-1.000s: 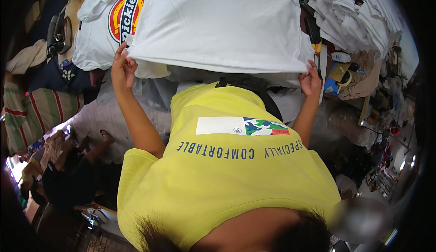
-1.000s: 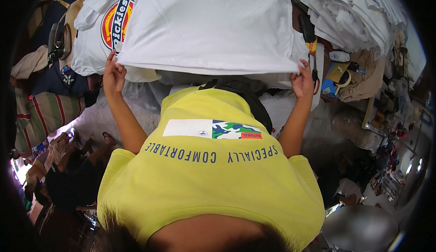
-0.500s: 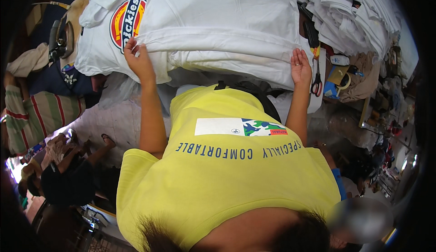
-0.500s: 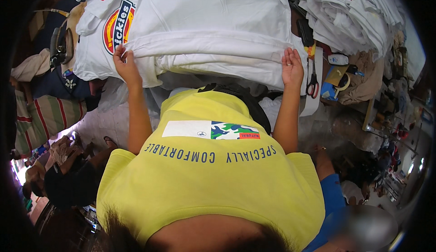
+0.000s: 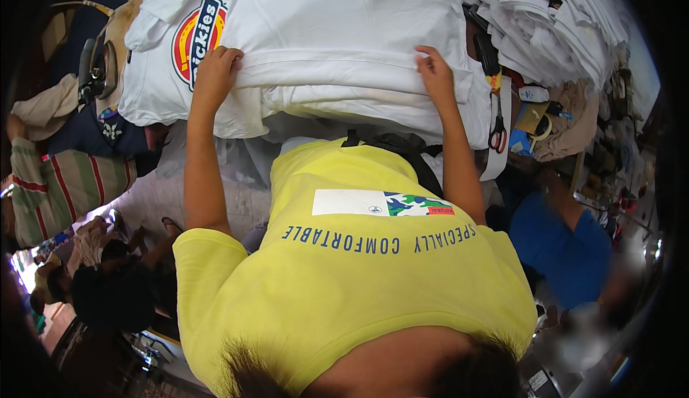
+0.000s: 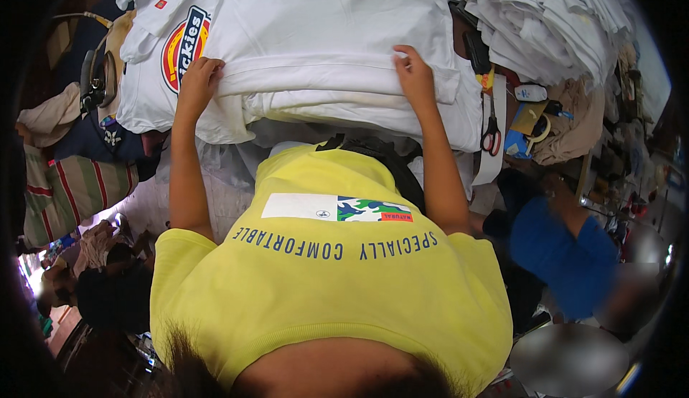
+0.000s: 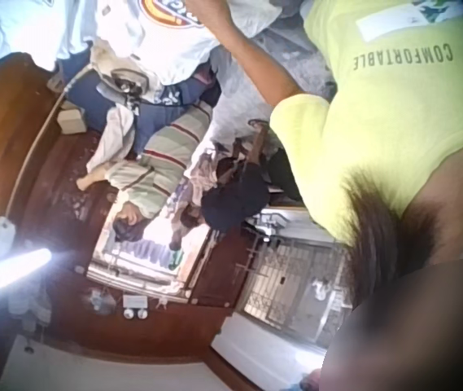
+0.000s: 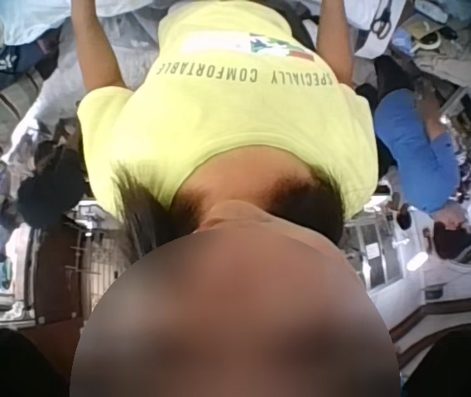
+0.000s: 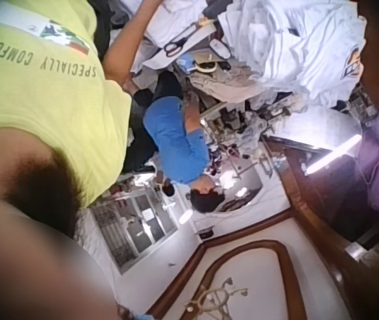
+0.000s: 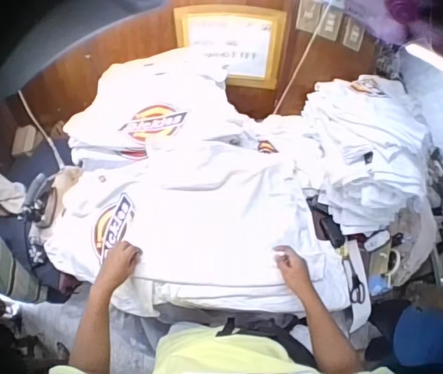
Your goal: The person picks up white t-shirts from a stack, smooths them out, folds them, and uses shears to trim a loose thread on one garment.
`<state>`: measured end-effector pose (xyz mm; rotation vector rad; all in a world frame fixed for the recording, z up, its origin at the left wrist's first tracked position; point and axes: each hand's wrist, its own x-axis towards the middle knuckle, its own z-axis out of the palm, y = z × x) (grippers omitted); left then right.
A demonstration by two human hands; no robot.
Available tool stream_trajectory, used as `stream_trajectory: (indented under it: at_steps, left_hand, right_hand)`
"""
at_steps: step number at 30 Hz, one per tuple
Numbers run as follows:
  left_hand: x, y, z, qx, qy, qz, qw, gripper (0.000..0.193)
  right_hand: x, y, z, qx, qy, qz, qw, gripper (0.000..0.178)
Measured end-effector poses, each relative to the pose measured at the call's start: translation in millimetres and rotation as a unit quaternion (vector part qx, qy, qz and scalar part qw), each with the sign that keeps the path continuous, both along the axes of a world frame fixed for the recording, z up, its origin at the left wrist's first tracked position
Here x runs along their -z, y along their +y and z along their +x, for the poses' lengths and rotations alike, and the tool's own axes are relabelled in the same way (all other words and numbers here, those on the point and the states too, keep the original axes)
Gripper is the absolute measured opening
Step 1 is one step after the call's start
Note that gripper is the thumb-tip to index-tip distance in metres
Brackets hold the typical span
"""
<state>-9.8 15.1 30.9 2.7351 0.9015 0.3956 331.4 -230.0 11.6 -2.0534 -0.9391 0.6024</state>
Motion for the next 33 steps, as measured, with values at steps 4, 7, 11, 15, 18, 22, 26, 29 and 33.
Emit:
stream_trajectory:
  at_steps: [4, 7, 11, 15, 18, 22, 26, 29, 33]
  left_hand:
    - [-12, -2, 9, 0.001, 0.070, 0.043, 0.997, 0.018]
    - [-14, 0, 3, 0.019, 0.115, 0.059, 0.991, 0.013]
    - [-28, -3, 9, 0.172, 0.113, 0.112, 0.972, 0.006]
    - [-47, -26, 15, 0.119, 0.190, -0.079, 0.971, 0.014]
    - [-67, -38, 11, 0.090, 0.231, -0.040, 0.968, 0.022]
    - [-61, -68, 21, 0.140, 0.174, -0.097, 0.970, 0.018]
    - [-61, -147, 125, 0.173, 0.080, -0.278, 0.941, 0.025]
    - [-56, -201, 196, 0.066, -0.236, -0.609, 0.754, 0.021]
    - [-48, -200, 206, -0.056, -0.328, -0.735, 0.590, 0.015]
  right_hand:
    - [9, 10, -11, -0.083, -0.137, -0.170, 0.972, 0.036]
    - [6, 17, -3, -0.100, -0.081, -0.206, 0.970, 0.043]
    - [11, 18, 4, -0.117, -0.092, -0.206, 0.967, 0.041]
    - [16, 12, 22, -0.126, 0.009, -0.143, 0.982, 0.029]
    - [-20, 5, 51, -0.100, 0.146, -0.155, 0.972, 0.022]
    - [-100, 49, 96, -0.134, -0.034, -0.141, 0.980, 0.021]
    - [-218, 155, 77, -0.046, -0.222, 0.202, 0.953, 0.036]
    - [-207, 223, 69, -0.169, -0.322, 0.441, 0.820, 0.031]
    - [-204, 165, -41, -0.270, -0.243, 0.307, 0.879, 0.049]
